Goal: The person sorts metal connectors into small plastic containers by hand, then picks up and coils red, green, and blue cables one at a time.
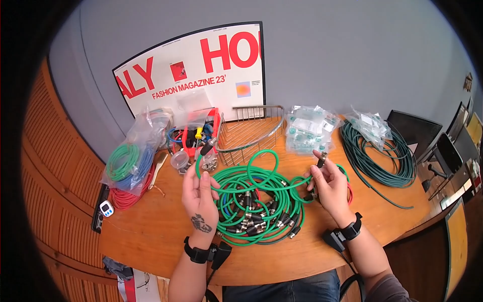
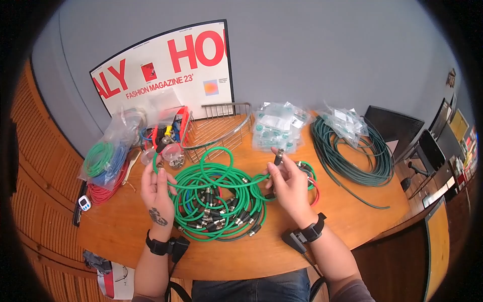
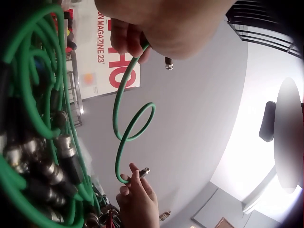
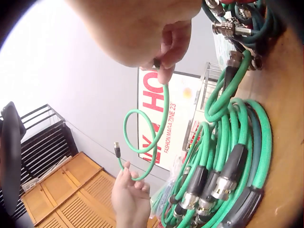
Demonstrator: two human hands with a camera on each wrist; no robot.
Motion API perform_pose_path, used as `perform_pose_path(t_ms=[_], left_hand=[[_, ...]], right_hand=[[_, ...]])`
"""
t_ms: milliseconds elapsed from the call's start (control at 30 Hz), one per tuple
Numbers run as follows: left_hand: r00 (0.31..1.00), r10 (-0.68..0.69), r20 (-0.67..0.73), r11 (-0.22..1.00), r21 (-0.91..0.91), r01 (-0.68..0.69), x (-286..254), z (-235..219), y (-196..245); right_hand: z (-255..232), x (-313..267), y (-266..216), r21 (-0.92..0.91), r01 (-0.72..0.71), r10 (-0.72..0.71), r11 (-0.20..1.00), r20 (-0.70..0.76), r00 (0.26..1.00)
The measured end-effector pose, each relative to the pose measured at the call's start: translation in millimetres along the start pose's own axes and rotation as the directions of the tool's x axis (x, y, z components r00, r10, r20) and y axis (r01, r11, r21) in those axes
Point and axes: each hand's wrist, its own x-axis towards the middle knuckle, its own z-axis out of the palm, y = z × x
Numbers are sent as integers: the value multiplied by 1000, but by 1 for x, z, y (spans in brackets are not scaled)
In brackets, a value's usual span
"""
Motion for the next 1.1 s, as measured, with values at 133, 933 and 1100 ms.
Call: perform_pose_path(t_ms=[133,933,1100], left_hand=[[993,-79,88,996,43,75,0,-2,2],[849,274,452,915,149,-375,-15,14,14],[817,255,517,929,103,-355,-14,14,7]], right_hand=[[-9,8,8,-504,325,-378,800,-3,926],[-10,1,-4,447,-224,53,866,363,930],[-4,-5,-7,364,-245,36,899,497,867]])
